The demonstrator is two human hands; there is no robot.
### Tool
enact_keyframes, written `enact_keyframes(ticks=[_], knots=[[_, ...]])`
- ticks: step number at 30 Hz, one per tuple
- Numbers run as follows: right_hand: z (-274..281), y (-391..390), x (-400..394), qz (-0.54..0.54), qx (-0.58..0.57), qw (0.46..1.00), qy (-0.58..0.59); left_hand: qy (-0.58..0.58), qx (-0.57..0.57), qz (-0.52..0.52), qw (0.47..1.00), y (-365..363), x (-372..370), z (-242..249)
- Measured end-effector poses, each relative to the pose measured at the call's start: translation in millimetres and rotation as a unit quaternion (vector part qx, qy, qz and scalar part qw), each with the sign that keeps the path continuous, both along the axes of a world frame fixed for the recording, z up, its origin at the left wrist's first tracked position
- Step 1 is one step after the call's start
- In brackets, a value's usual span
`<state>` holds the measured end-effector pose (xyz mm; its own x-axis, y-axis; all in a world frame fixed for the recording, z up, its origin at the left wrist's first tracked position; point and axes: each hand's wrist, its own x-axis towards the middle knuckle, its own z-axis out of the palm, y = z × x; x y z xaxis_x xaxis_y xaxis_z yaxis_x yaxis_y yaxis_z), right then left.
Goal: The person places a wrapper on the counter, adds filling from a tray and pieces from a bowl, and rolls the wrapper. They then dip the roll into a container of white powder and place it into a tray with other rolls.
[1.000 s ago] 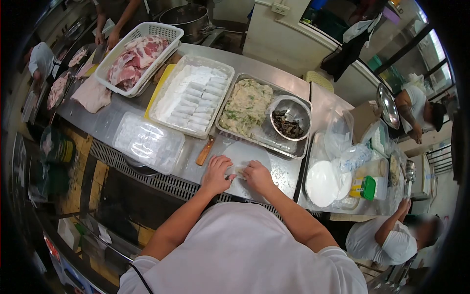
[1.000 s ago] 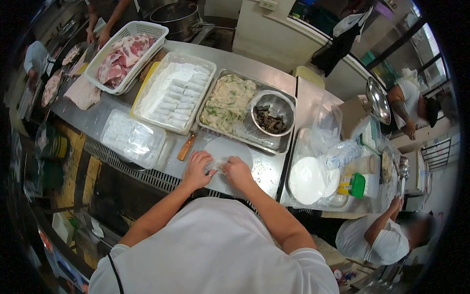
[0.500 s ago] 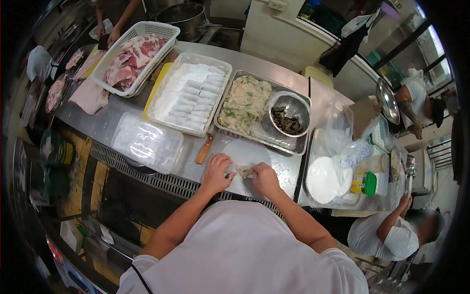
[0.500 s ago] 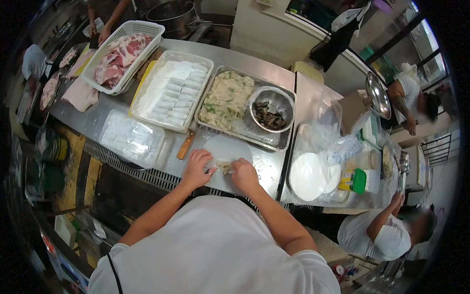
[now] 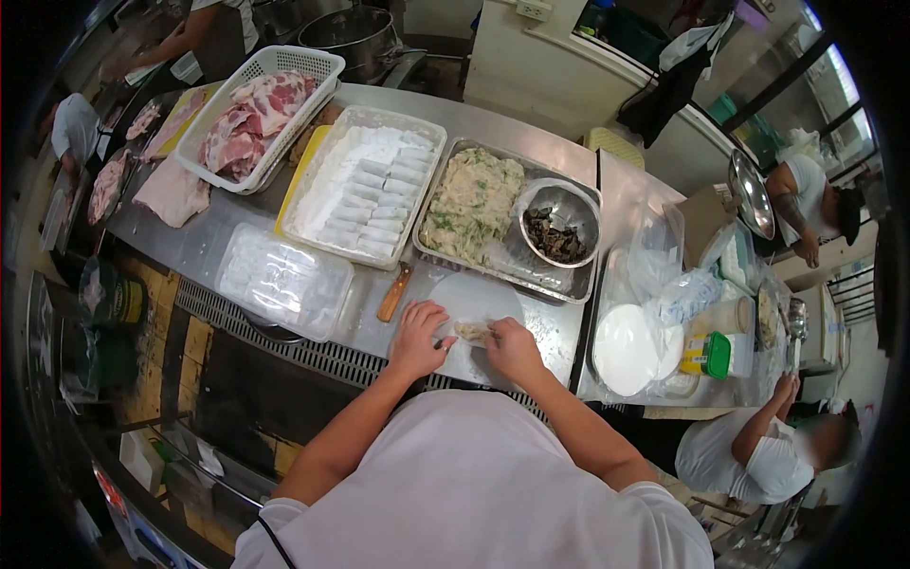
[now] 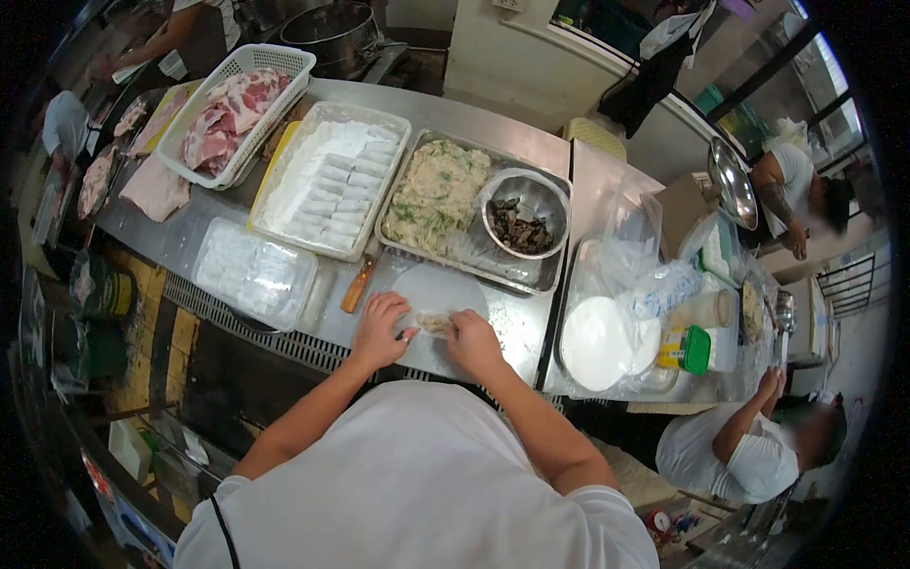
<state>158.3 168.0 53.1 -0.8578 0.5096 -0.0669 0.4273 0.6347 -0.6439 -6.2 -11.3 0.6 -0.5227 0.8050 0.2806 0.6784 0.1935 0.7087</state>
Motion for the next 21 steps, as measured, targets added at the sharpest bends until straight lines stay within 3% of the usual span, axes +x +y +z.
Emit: enact_keyframes(ticks=[7, 13, 17, 19, 21], knots=[[41, 62, -71, -0.009, 0.045, 0.997, 0.068, 0.017, 0.003, 0.011, 1.0, 1, 3, -3], [15, 114, -146, 0.124, 0.021, 0.981, -0.147, 0.018, -0.011, 0.022, 1.0, 1, 4, 5], [33, 112, -149, 0.19, 0.025, 0.959, -0.209, 0.011, -0.006, 0.022, 1.0, 2, 4, 5], [70, 114, -146, 0.228, 0.015, 0.945, -0.233, 0.014, -0.007, 0.021, 1.0, 1, 4, 5], [57, 133, -147, 0.175, -0.053, 0.964, -0.191, 0.017, -0.005, 0.02, 1.0, 2, 4, 6]])
